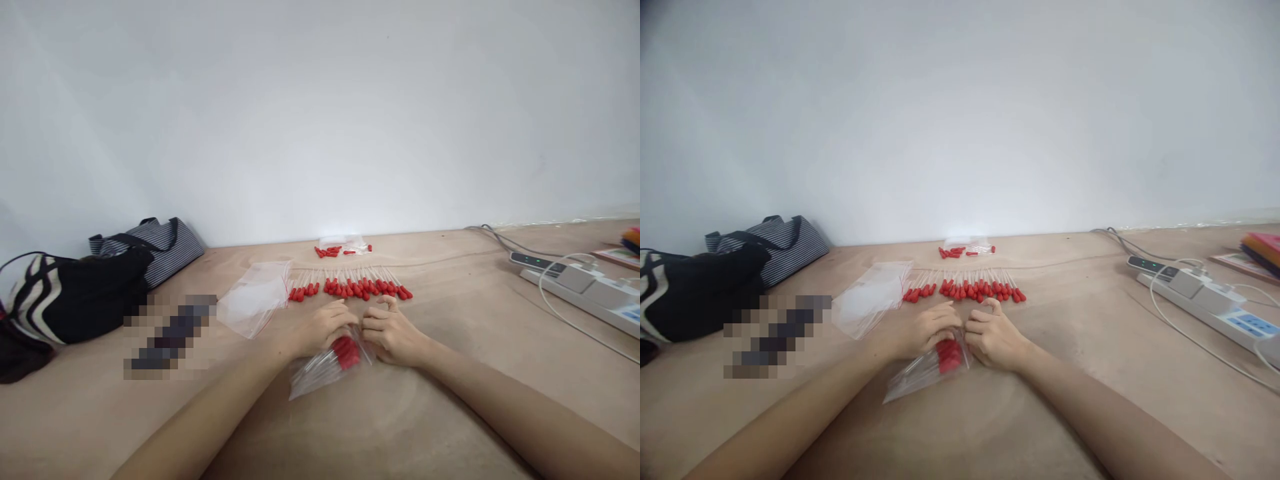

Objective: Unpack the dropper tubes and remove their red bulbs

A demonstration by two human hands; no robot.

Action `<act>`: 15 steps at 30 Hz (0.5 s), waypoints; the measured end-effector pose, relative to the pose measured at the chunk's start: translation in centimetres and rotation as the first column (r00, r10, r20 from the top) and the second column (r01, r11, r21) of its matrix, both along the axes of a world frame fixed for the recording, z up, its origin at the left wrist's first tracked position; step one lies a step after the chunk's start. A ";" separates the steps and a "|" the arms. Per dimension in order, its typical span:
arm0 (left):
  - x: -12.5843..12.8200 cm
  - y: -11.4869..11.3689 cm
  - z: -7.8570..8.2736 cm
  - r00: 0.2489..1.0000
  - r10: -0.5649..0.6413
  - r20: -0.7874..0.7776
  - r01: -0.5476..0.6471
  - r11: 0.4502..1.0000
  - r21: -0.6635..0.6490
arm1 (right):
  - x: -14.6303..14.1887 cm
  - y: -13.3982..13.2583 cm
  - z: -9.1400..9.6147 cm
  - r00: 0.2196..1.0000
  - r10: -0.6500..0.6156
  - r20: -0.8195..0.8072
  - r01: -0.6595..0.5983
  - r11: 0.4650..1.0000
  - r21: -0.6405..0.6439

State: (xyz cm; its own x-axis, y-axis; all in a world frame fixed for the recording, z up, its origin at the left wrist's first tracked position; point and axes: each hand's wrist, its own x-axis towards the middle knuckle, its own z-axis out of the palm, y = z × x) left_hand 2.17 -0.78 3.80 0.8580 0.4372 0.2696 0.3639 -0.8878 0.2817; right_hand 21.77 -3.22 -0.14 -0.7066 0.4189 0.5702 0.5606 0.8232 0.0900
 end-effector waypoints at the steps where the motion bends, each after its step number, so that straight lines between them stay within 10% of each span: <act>1: -0.3 -0.6 0.2 0.997 0.076 -0.007 -0.076 0.997 -0.027 | 0.3 -0.1 0.1 1.000 -0.008 -0.004 0.007 0.999 -0.038; 5: -2.1 -3.6 0.0 0.951 0.290 -0.111 -0.302 0.947 -0.114 | 1.3 -0.4 0.8 1.000 -0.007 -0.027 -0.001 0.958 -0.286; 15: -3.2 -4.8 -1.9 0.965 0.186 -0.188 -0.212 0.968 -0.134 | 0.0 -0.4 0.0 0.971 -0.161 -0.176 0.025 0.801 -0.598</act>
